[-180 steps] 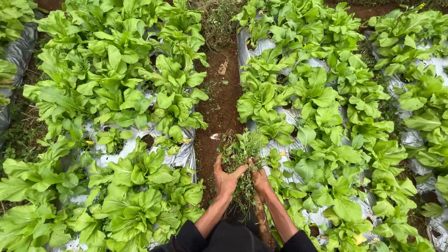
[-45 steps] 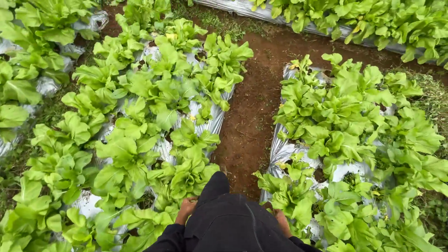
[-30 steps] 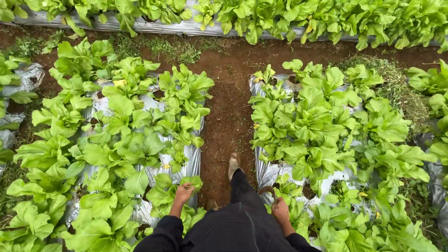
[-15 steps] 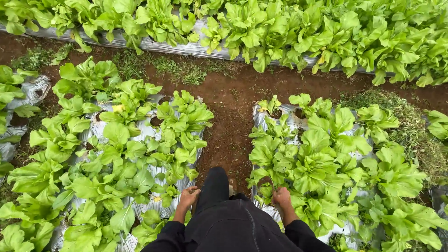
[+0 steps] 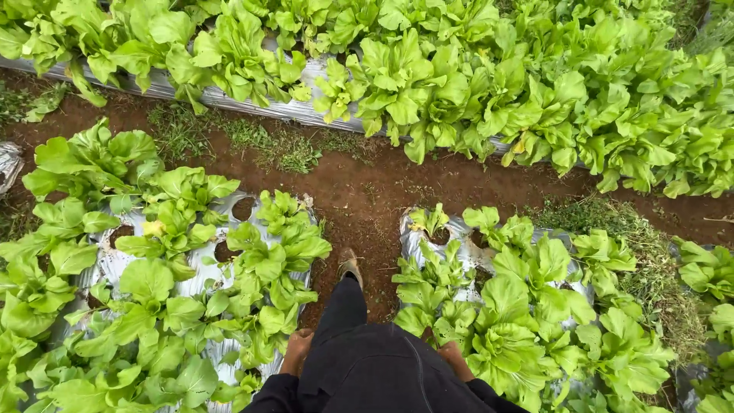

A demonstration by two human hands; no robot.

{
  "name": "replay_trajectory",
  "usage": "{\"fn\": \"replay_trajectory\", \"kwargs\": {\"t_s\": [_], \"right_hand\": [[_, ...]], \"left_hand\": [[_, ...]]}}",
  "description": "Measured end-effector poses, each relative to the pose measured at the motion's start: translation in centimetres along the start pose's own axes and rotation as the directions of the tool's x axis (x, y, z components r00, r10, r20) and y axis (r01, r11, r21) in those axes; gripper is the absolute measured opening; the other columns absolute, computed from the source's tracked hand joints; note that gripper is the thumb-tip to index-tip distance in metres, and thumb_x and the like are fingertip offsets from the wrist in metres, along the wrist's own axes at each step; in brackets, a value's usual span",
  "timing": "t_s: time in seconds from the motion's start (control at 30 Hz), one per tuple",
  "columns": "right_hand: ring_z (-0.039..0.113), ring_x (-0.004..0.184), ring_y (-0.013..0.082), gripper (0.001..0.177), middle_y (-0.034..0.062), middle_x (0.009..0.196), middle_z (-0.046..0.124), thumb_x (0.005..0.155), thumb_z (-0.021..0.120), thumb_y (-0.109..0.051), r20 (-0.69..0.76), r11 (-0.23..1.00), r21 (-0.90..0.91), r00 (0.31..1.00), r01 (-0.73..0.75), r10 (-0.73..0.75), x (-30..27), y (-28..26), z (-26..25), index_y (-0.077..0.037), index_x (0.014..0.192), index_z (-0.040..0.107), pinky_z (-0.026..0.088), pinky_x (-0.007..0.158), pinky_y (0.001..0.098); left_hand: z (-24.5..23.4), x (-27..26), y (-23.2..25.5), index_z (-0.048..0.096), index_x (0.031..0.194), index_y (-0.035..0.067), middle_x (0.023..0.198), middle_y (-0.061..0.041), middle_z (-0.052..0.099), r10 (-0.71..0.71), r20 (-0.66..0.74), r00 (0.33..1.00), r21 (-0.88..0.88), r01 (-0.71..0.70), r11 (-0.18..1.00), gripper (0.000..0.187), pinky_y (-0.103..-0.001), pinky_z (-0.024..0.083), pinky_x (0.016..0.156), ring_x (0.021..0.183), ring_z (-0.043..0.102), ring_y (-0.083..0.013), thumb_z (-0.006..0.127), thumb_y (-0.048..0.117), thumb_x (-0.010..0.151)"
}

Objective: The person uses a hand hoe to loosen and remove weeds from the soil between rows of leafy green vegetables. They gather the uprooted weeds by hand and discard them, occasionally pulling weeds directly from around the base of the plants.

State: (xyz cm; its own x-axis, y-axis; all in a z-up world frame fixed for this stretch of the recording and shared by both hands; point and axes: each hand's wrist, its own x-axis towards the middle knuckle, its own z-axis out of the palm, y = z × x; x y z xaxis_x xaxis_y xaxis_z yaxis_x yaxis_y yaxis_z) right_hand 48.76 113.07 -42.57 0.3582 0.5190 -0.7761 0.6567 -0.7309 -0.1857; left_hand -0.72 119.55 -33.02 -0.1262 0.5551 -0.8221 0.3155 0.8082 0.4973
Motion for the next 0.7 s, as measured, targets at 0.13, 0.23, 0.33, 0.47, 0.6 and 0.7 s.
{"fn": "replay_trajectory", "kwargs": {"t_s": [0.13, 0.23, 0.33, 0.47, 0.6, 0.7], "right_hand": [[0.074, 0.063, 0.0307, 0.021, 0.0188, 0.056, 0.066, 0.075, 0.070, -0.008, 0.003, 0.998, -0.009, 0.998, 0.056, -0.056, 5.4, -6.7, -4.9, 0.009, 0.065, 0.074, 0.050, 0.057, 0.0395], [0.075, 0.079, 0.0424, 0.027, 0.0221, 0.071, 0.074, 0.074, 0.065, -0.023, -0.011, 0.993, -0.113, 0.999, 0.040, -0.042, 8.5, -11.1, -7.8, 0.000, 0.076, 0.079, 0.057, 0.066, 0.0522], [0.074, 0.081, 0.0472, 0.031, 0.0299, 0.080, 0.073, 0.083, 0.061, -0.018, -0.105, 0.997, 0.026, 0.992, 0.079, -0.075, 11.5, -17.3, -11.0, 0.005, 0.088, 0.080, 0.059, 0.066, 0.0497], [0.071, 0.105, 0.0452, 0.051, 0.0250, 0.102, 0.075, 0.077, 0.070, -0.036, -0.049, 0.999, -0.042, 0.999, 0.010, -0.012, 8.9, -27.2, -16.5, -0.002, 0.115, 0.072, 0.059, 0.085, 0.0562], [0.065, 0.119, 0.0473, 0.052, 0.0346, 0.119, 0.069, 0.086, 0.063, -0.028, 0.069, 0.995, -0.095, 0.997, -0.027, 0.034, -1.0, -40.4, -24.3, 0.007, 0.124, 0.069, 0.054, 0.098, 0.0552], [0.064, 0.119, 0.0490, 0.051, 0.0374, 0.119, 0.068, 0.090, 0.062, -0.026, 0.142, 0.991, -0.124, 0.988, -0.047, 0.064, 1.4, -42.2, -25.3, 0.015, 0.121, 0.067, 0.054, 0.096, 0.0558]], "left_hand": [[-2.5, 8.1, 9.3, 0.070, 0.129, 0.015, 0.121, -0.015, 0.075, 0.025, 0.073, 0.997, -0.030, -0.023, 0.999, 0.052, -0.055, 0.053, 0.102, 0.120, 0.066, -0.0394, 0.081, 0.037, 0.084], [-5.0, 10.9, 14.6, 0.064, 0.135, 0.005, 0.122, -0.025, 0.071, 0.125, 0.068, 0.990, -0.079, -0.120, 0.990, 0.048, -0.059, 0.051, 0.102, 0.118, 0.065, -0.0416, 0.069, 0.032, 0.095], [-7.6, 13.3, 20.6, 0.067, 0.131, 0.008, 0.120, -0.020, 0.072, 0.114, -0.003, 0.993, -0.070, -0.114, 0.991, 0.043, -0.053, 0.053, 0.098, 0.114, 0.070, -0.0325, 0.061, 0.033, 0.097], [-9.4, 15.7, 23.8, 0.075, 0.116, 0.011, 0.107, -0.016, 0.078, 0.123, -0.077, 0.990, -0.094, -0.130, 0.987, 0.040, -0.044, 0.055, 0.089, 0.111, 0.071, -0.0298, 0.058, 0.040, 0.094], [-8.6, 17.5, 21.9, 0.080, 0.103, 0.009, 0.098, -0.018, 0.077, 0.132, -0.098, 0.986, -0.161, -0.147, 0.976, 0.034, -0.046, 0.056, 0.088, 0.105, 0.072, -0.0316, 0.059, 0.034, 0.095], [-8.0, 14.9, 21.4, 0.081, 0.101, 0.008, 0.087, -0.016, 0.076, 0.071, -0.100, 0.993, -0.114, -0.082, 0.990, 0.033, -0.049, 0.056, 0.082, 0.092, 0.072, -0.0304, 0.059, 0.032, 0.094]]}}
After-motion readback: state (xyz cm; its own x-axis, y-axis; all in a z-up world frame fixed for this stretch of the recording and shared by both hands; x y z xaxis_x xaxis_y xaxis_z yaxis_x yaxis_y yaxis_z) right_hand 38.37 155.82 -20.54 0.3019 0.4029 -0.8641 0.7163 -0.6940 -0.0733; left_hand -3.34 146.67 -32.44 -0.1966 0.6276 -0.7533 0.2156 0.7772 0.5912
